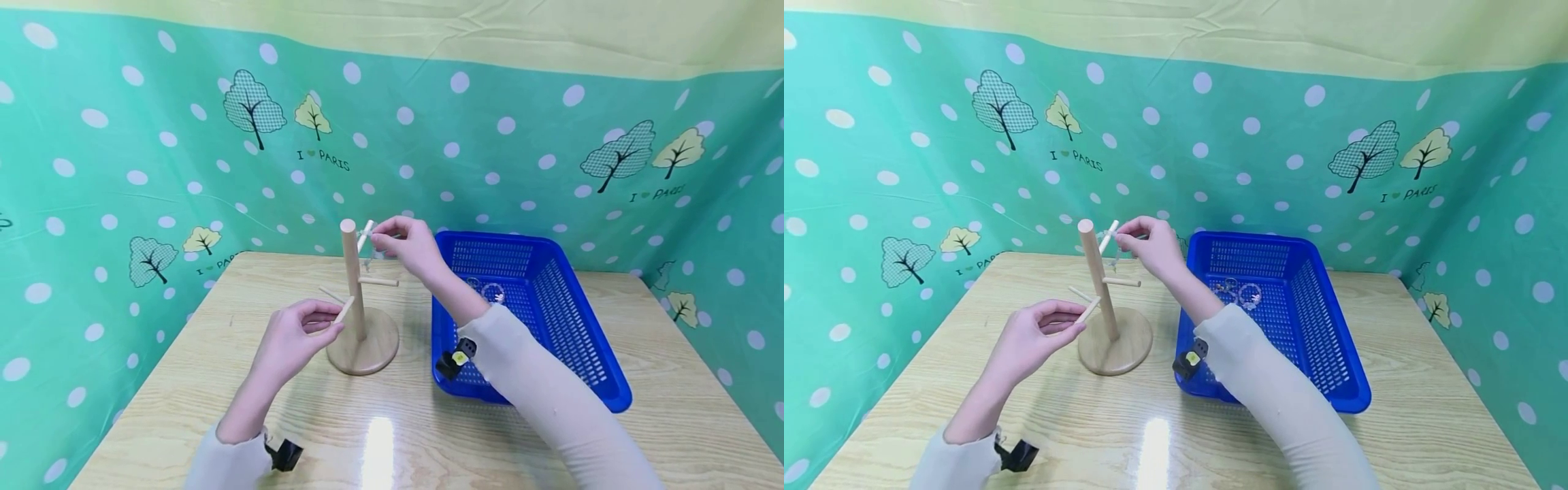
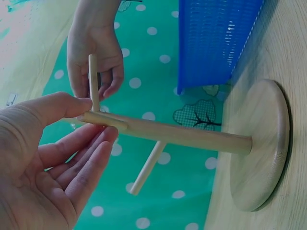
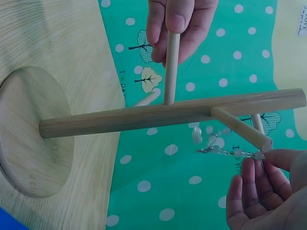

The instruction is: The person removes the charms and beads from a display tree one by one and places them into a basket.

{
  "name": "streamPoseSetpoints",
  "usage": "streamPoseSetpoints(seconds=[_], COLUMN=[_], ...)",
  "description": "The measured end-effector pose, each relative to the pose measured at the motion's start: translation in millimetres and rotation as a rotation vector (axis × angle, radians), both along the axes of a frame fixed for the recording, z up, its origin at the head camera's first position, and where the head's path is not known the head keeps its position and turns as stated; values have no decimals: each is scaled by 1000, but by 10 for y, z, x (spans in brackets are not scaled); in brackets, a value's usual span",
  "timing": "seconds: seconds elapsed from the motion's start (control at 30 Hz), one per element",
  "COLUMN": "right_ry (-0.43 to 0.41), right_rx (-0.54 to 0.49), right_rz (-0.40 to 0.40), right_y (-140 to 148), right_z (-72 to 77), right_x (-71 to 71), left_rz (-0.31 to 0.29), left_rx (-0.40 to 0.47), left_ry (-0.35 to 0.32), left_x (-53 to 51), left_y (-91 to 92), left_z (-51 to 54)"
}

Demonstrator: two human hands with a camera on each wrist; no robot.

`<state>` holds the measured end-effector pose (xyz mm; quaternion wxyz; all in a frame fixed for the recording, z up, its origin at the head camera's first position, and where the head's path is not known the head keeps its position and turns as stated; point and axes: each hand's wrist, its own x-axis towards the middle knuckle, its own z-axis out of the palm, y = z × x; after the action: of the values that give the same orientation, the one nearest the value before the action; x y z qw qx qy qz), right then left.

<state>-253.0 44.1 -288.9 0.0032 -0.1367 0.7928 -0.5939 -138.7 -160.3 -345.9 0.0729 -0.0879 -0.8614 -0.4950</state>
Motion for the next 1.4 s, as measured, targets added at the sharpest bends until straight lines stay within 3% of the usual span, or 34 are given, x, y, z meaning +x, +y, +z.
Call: streamPoseSetpoints(seconds=[0.33,0.7,1.4], right_ry=[-31,-15,-65], right_rx=[-74,-66,-40], right_rz=[-79,-152,-233], right_y=[99,232,872], right_z=[43,21,-128], right_x=[-74,-166,-180], left_rz=[-7,-19,-23], left_rx=[6,3,-18], left_ry=[-8,-1,-65], left_x=[-4,-31,-36], left_y=[0,-16,-29], left_z=[32,-19,3])
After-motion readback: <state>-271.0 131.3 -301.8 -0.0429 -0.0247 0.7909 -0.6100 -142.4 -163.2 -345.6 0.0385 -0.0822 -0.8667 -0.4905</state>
